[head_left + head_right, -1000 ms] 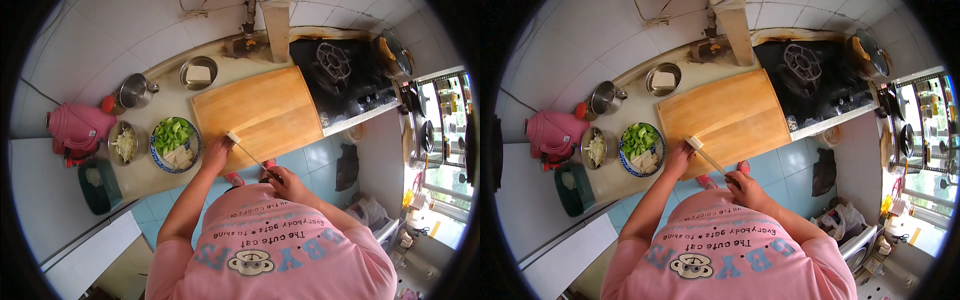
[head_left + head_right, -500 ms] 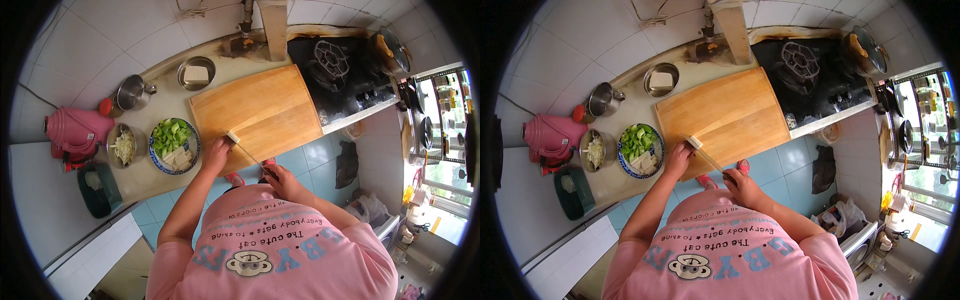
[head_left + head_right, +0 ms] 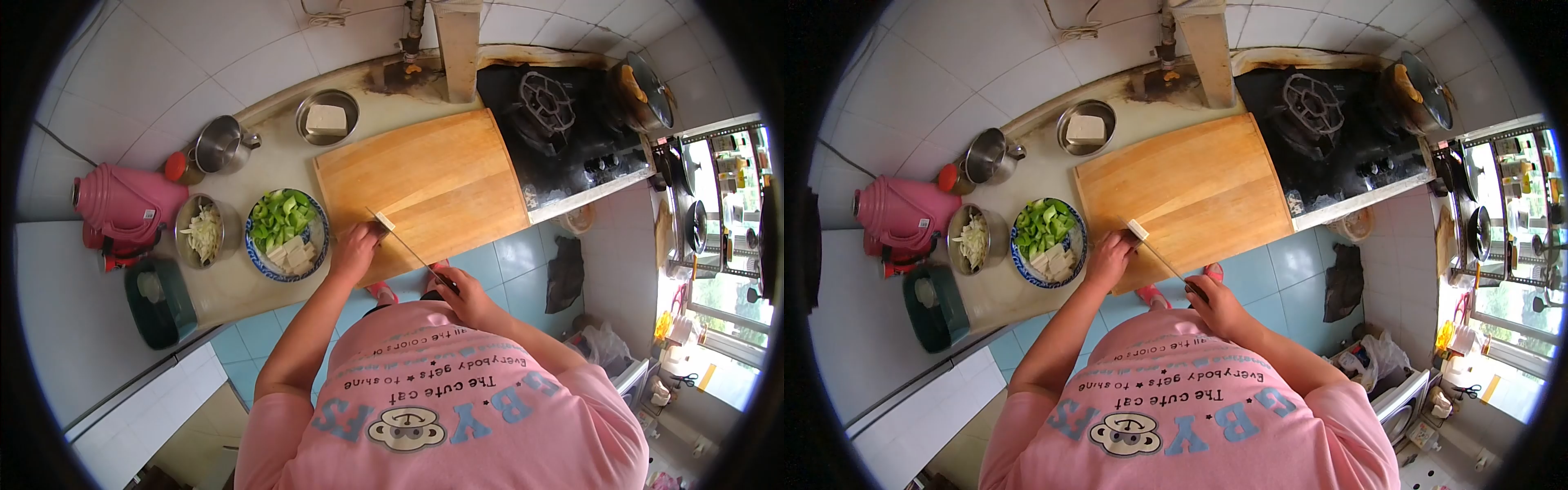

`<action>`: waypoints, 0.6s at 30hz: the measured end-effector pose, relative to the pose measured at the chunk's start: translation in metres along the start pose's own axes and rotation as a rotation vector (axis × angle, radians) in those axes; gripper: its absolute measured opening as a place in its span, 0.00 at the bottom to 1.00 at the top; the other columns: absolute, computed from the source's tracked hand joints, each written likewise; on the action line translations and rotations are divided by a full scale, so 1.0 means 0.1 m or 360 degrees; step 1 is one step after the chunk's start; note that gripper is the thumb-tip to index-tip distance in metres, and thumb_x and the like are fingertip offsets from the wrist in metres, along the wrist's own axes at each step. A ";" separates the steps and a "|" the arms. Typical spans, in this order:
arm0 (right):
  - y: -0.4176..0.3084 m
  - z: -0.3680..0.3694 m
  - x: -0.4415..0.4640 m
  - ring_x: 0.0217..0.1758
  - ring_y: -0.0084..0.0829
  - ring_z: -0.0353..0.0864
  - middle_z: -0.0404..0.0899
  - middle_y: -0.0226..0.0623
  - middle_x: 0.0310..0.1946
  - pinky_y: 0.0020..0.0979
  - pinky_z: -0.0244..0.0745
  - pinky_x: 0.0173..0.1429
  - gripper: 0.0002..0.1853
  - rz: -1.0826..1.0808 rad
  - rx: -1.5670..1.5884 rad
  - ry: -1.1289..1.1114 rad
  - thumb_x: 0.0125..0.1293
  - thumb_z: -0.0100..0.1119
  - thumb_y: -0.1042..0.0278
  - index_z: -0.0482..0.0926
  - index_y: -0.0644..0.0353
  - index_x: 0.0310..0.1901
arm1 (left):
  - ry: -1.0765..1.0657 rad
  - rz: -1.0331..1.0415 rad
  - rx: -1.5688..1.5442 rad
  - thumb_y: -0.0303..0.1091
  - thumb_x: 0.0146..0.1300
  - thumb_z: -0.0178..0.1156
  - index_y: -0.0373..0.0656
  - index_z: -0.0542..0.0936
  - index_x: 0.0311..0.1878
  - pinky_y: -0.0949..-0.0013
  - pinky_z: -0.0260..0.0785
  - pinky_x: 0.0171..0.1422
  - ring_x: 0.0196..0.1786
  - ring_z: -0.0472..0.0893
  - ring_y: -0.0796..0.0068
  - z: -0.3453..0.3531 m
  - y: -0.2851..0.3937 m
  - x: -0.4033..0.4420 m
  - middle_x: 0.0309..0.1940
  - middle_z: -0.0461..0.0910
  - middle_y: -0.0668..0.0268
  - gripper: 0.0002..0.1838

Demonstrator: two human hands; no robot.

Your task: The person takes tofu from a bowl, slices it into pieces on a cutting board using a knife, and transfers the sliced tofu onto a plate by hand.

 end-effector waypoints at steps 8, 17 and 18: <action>-0.28 -0.05 -0.11 0.51 0.53 0.83 0.82 0.54 0.48 0.44 0.79 0.54 0.18 0.0099 -0.0008 -0.0088 0.73 0.60 0.67 0.75 0.63 0.61 | 0.0126 -0.0292 -0.0078 0.26 0.61 0.65 0.45 0.82 0.51 0.54 0.77 0.56 0.54 0.81 0.51 0.01 -0.22 -0.20 0.50 0.81 0.58 0.14; -0.17 0.03 -0.11 0.50 0.53 0.83 0.82 0.55 0.48 0.43 0.80 0.54 0.18 0.0066 -0.0025 -0.0067 0.73 0.60 0.66 0.75 0.62 0.61 | 0.0148 -0.0301 -0.0061 0.26 0.62 0.65 0.43 0.82 0.53 0.53 0.77 0.55 0.53 0.81 0.48 0.00 -0.17 -0.16 0.55 0.81 0.56 0.15; -0.16 0.04 -0.11 0.50 0.53 0.83 0.82 0.55 0.48 0.43 0.80 0.54 0.18 0.0065 -0.0027 -0.0067 0.73 0.60 0.66 0.75 0.62 0.61 | 0.0150 -0.0301 -0.0062 0.26 0.62 0.65 0.43 0.82 0.53 0.53 0.77 0.55 0.53 0.81 0.48 0.01 -0.18 -0.16 0.55 0.81 0.56 0.15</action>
Point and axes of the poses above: each hand's wrist, its own x-axis towards the middle knuckle, its own z-axis out of the palm, y = z × x, the point moved 9 cm from there along x, towards the middle knuckle
